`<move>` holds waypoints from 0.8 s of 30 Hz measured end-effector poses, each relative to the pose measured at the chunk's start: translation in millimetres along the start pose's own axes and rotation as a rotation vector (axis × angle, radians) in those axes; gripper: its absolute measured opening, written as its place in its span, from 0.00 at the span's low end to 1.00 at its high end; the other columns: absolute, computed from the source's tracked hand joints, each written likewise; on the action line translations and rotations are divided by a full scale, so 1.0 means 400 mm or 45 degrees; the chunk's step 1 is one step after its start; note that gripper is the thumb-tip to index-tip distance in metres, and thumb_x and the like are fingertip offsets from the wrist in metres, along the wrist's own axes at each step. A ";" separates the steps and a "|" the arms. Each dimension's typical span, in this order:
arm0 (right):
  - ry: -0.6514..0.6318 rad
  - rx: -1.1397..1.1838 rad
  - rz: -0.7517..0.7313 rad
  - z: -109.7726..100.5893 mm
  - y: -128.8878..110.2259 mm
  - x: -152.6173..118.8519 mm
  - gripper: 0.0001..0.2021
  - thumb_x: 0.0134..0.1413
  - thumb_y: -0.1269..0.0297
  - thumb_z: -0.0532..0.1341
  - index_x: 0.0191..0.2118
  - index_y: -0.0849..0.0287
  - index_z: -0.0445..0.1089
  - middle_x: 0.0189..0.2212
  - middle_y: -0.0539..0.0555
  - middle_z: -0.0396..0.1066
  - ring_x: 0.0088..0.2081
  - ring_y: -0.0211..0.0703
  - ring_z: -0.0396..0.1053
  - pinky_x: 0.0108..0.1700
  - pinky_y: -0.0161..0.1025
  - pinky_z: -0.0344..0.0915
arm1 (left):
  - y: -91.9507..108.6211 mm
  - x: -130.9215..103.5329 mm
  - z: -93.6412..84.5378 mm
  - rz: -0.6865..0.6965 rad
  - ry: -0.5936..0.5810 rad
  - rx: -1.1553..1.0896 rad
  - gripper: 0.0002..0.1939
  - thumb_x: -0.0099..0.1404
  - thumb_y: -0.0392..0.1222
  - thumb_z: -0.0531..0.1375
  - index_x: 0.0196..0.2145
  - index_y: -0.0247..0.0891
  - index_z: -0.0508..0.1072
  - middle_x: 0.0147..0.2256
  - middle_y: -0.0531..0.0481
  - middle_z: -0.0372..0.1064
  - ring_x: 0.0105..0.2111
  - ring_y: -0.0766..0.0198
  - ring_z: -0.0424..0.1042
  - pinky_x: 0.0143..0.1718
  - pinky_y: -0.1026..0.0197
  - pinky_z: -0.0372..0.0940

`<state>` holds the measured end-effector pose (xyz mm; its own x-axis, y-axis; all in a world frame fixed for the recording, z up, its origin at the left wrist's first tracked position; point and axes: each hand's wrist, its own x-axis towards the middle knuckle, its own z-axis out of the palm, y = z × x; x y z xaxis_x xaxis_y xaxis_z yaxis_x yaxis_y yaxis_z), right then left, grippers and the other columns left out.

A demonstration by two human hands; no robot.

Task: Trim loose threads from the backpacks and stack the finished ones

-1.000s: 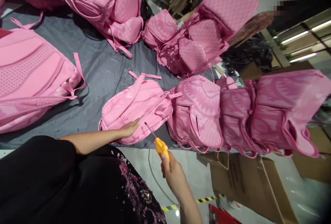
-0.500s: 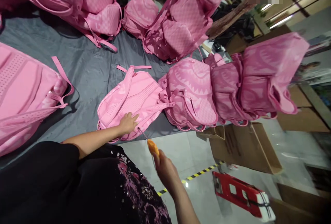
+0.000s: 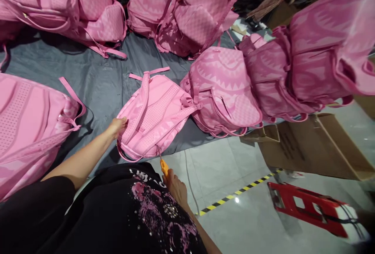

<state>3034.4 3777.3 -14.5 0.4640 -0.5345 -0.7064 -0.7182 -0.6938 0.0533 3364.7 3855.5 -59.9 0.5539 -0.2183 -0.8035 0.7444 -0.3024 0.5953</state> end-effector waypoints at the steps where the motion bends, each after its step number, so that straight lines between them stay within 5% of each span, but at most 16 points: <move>1: 0.060 0.000 -0.018 0.012 -0.004 0.014 0.16 0.69 0.57 0.50 0.55 0.60 0.58 0.39 0.59 0.74 0.40 0.53 0.76 0.36 0.42 0.63 | 0.003 -0.001 -0.002 -0.040 -0.043 -0.013 0.06 0.65 0.39 0.59 0.32 0.34 0.69 0.29 0.47 0.69 0.31 0.62 0.72 0.37 0.62 0.69; 6: 0.252 0.105 0.030 0.081 -0.018 0.091 0.19 0.69 0.60 0.48 0.60 0.64 0.53 0.39 0.61 0.73 0.40 0.52 0.75 0.37 0.42 0.63 | 0.011 0.001 -0.008 -0.327 -0.334 -0.231 0.08 0.66 0.41 0.58 0.34 0.32 0.70 0.27 0.46 0.69 0.23 0.64 0.70 0.26 0.64 0.69; 12: 0.319 0.215 0.029 0.111 -0.021 0.131 0.21 0.70 0.59 0.46 0.62 0.66 0.53 0.40 0.62 0.74 0.37 0.51 0.75 0.35 0.40 0.62 | -0.015 0.016 0.035 -0.381 -0.623 -0.519 0.18 0.71 0.46 0.50 0.47 0.29 0.70 0.33 0.41 0.75 0.31 0.58 0.78 0.40 0.53 0.74; 15: 0.370 0.234 0.029 0.124 -0.019 0.125 0.24 0.70 0.59 0.44 0.64 0.67 0.54 0.40 0.63 0.74 0.37 0.52 0.74 0.35 0.40 0.63 | -0.028 0.016 0.036 -0.336 -0.688 -0.549 0.21 0.72 0.47 0.49 0.53 0.29 0.69 0.37 0.38 0.77 0.36 0.54 0.79 0.46 0.50 0.72; 19: 0.436 0.290 0.097 0.144 -0.026 0.109 0.27 0.68 0.58 0.42 0.65 0.69 0.54 0.41 0.65 0.75 0.36 0.52 0.74 0.36 0.42 0.65 | -0.056 0.000 -0.016 -0.290 -0.778 -0.604 0.28 0.71 0.51 0.50 0.59 0.27 0.65 0.40 0.36 0.78 0.44 0.48 0.78 0.54 0.46 0.68; 24: 0.488 0.409 0.095 0.112 -0.038 0.131 0.29 0.68 0.56 0.40 0.67 0.68 0.53 0.37 0.63 0.76 0.35 0.51 0.73 0.36 0.40 0.65 | -0.087 -0.016 -0.058 -0.174 -0.675 -0.716 0.29 0.71 0.52 0.49 0.63 0.33 0.61 0.40 0.42 0.79 0.48 0.51 0.76 0.59 0.47 0.63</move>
<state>3046.2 3781.5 -84.0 0.5192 -0.7574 -0.3958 -0.8519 -0.4956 -0.1691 3343.8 3889.1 -75.3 0.2968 -0.6696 -0.6808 0.9487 0.1254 0.2902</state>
